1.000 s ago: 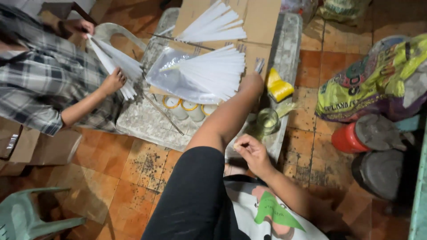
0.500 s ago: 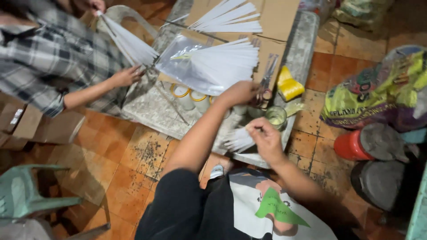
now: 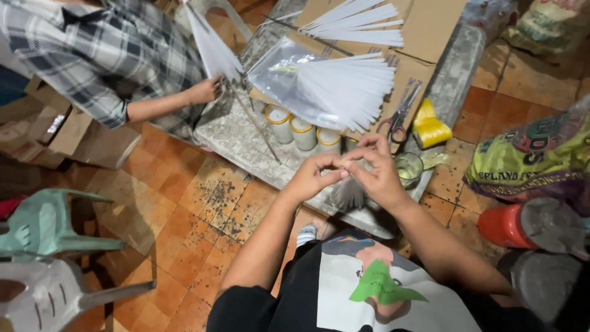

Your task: Tying thin strings or wires to white plastic sticks to assemble components, likely for fan frames or decorative items.

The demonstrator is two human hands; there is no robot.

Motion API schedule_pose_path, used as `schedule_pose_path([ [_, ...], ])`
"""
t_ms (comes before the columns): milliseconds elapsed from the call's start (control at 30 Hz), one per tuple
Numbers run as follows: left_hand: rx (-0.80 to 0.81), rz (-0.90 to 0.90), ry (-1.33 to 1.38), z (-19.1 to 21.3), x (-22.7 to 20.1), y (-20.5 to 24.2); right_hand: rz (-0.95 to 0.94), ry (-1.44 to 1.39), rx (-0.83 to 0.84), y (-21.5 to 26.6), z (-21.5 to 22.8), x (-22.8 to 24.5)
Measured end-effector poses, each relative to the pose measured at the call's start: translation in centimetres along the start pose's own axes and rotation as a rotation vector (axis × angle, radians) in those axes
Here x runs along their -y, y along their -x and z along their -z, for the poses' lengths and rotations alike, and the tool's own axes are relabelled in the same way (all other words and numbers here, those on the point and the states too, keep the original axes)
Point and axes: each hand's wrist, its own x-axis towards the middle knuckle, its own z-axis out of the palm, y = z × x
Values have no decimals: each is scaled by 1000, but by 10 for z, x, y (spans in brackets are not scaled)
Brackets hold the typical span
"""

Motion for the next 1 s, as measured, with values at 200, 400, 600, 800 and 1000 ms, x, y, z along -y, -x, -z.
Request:
schedule_pose_path([
  [200,13,66,58,2,-47,-10,-85,-352,39,-2,-7,-26],
  [400,-58,-30,311,-28,-76,-23,-161,-177,112,66,-33,-123],
  [600,-104,-273,210,-28,-169,-21,-298,-216,66,19,-31,-52],
  [800,-166,-259,121,-32,-183,-30,-470,-108,35,1,-57,-29],
  [1000,-188,-332,-53,-2,-219,-81,-568,51,-76,-6,-37,-2],
])
